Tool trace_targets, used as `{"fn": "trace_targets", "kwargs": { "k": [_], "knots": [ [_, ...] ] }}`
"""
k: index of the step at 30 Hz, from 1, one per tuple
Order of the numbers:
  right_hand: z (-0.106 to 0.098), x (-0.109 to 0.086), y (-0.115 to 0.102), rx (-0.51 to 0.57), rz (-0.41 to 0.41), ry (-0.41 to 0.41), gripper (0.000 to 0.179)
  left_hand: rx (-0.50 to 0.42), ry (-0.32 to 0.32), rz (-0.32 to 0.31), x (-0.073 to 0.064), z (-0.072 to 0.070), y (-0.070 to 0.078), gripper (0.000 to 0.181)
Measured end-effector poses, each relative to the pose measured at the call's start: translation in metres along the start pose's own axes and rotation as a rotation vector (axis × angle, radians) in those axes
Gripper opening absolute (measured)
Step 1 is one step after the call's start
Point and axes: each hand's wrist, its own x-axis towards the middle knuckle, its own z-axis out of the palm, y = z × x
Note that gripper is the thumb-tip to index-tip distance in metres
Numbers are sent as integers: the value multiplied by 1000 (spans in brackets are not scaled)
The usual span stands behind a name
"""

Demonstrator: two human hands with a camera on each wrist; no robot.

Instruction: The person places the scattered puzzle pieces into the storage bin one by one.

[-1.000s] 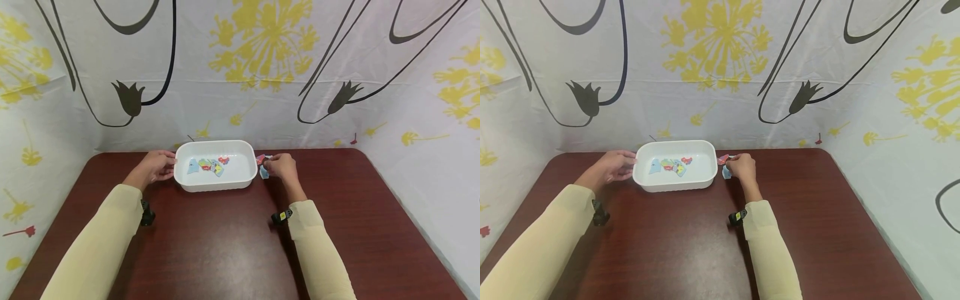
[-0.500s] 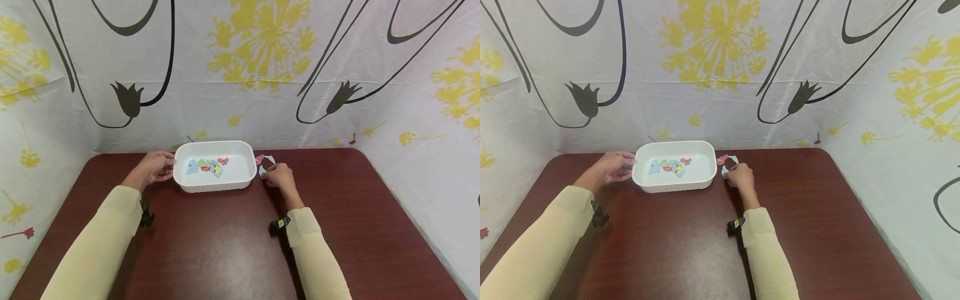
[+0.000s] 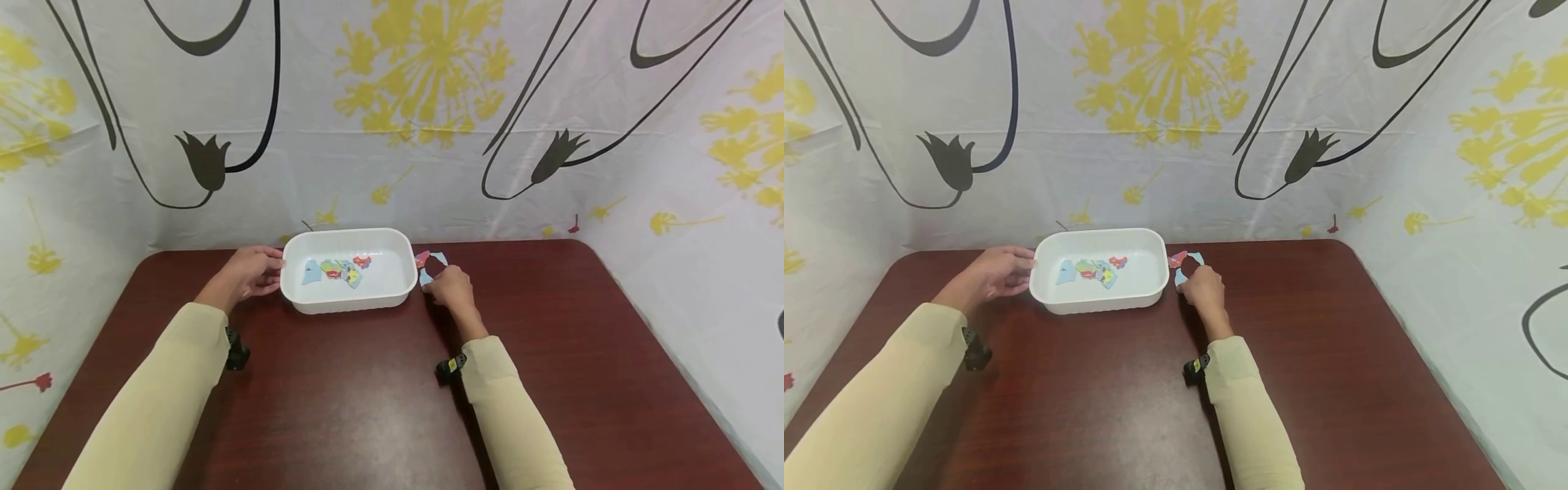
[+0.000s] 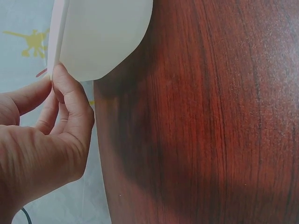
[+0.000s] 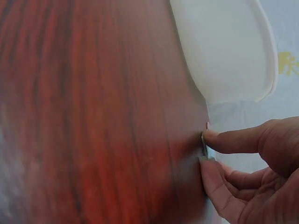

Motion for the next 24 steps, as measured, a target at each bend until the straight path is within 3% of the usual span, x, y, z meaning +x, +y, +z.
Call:
{"fn": "trace_targets", "kwargs": {
  "k": [9, 24],
  "knots": [
    [-1, 2, 0, 78, 37, -5, 21, -8, -7, -5, -1, 0, 1, 38],
    [-25, 10, 1, 287, 15, 107, 25, -5, -12, 6, 0, 0, 0, 39]
  ]
}}
